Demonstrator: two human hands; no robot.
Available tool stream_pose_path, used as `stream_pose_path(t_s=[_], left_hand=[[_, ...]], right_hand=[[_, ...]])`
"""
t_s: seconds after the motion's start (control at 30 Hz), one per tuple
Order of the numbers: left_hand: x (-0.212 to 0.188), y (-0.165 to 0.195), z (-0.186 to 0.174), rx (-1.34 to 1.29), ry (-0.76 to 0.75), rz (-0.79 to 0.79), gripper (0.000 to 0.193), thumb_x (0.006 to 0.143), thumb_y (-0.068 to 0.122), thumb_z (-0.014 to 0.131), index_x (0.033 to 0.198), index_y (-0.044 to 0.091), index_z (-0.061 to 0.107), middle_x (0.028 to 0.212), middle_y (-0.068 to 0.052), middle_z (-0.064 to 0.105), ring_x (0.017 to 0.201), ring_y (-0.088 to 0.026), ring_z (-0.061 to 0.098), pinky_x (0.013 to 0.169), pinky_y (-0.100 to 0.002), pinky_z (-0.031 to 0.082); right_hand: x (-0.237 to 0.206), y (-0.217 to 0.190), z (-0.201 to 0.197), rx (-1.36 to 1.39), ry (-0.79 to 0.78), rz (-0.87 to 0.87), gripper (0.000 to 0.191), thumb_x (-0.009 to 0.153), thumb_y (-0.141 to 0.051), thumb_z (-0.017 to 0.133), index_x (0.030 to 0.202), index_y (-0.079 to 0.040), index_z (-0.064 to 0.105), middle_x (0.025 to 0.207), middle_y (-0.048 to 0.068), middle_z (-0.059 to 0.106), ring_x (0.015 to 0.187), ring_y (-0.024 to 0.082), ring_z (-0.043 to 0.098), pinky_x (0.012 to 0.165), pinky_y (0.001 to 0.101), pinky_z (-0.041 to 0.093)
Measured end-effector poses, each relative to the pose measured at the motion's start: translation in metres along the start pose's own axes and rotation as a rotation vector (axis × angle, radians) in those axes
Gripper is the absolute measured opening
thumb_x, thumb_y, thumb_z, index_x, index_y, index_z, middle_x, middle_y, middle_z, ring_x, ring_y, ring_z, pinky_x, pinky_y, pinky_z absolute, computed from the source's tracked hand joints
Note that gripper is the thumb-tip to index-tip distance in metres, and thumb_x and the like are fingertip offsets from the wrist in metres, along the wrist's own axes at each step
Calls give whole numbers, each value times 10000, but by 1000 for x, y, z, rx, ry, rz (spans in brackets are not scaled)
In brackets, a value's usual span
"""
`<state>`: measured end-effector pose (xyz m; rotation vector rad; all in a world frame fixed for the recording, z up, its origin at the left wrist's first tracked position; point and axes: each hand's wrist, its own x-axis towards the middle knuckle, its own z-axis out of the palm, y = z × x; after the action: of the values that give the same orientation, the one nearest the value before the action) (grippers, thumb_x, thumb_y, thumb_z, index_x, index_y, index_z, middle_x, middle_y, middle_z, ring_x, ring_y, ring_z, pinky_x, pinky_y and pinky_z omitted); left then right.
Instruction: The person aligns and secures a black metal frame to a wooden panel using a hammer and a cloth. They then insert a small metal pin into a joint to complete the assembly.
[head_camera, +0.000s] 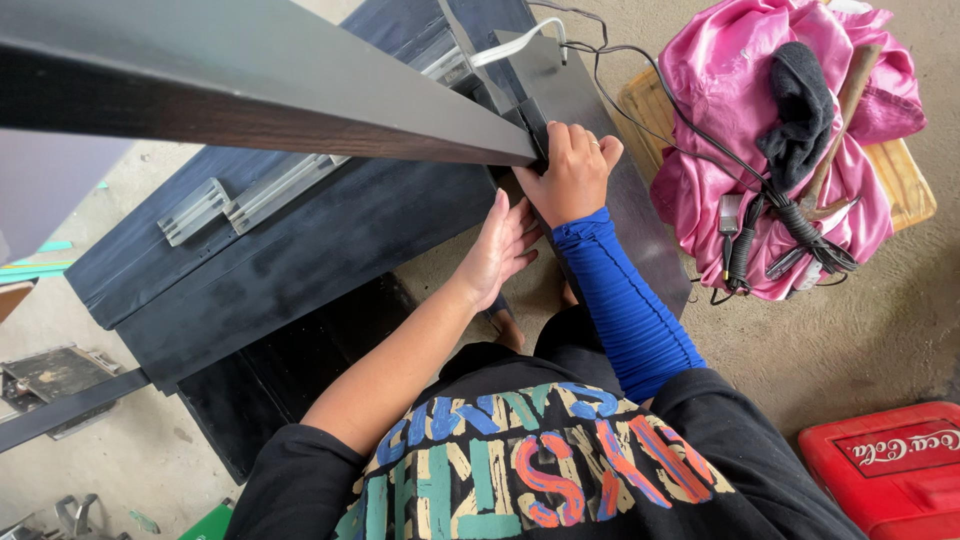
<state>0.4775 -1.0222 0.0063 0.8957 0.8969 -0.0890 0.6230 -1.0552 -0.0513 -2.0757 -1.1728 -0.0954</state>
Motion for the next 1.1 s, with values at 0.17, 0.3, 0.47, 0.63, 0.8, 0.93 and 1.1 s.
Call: stream_pose_path(t_s=[0.17,0.3,0.47,0.63,0.8,0.93,1.1], left_hand=[[-3,4,2,11,8,-6,1160,838,876,212,1640,57,40,1697,-243,62,1574,-379,138,1233,-553,141],[-3,4,2,8,-4,0,1163,832,877,216,1635,55,34,1703,-232,67,1573,-374,151,1229,-547,148],[-2,3,3,-21,0,-1,1159,841,870,232,1629,45,24,1711,-220,73,1576,-363,163,1237,-537,164],[0,0,-1,-7,-3,-4,1167,834,876,230,1626,45,20,1711,-208,63,1574,-357,152,1230,-529,169],[1,-5,-3,-61,-3,-1,1178,842,876,272,1634,36,36,1704,-228,47,1574,-374,148,1241,-517,175],[0,-5,-1,-64,-8,9,1181,833,879,276,1629,41,36,1704,-234,56,1570,-380,152,1232,-518,182],[-1,-4,-1,-37,22,6,1177,840,874,255,1625,25,37,1693,-253,45,1566,-396,144,1235,-516,202]], right_hand=[[1,-1,-1,6,-2,5,543,713,-331,915,1097,-44,661,876,68,603,814,254,610,854,431,360],[3,-4,-4,21,-2,58,550,708,-345,918,1106,-73,652,920,56,629,869,246,627,856,427,356],[1,-6,-11,119,-119,151,717,657,-450,961,1163,-80,612,1010,81,629,976,284,628,860,430,349],[-19,12,-13,399,-190,149,989,711,-403,961,1475,-23,460,1267,156,624,1192,300,625,998,425,422],[-37,51,-2,852,-455,343,987,841,-323,858,1611,-60,300,1393,163,638,1261,235,622,1065,345,485],[-37,66,11,1074,-513,394,834,976,-320,699,1633,-73,249,1429,182,605,1263,209,592,1059,344,476],[-37,69,17,992,-451,279,640,1132,-482,424,1595,-44,376,1482,220,583,1404,275,536,1154,375,416]])
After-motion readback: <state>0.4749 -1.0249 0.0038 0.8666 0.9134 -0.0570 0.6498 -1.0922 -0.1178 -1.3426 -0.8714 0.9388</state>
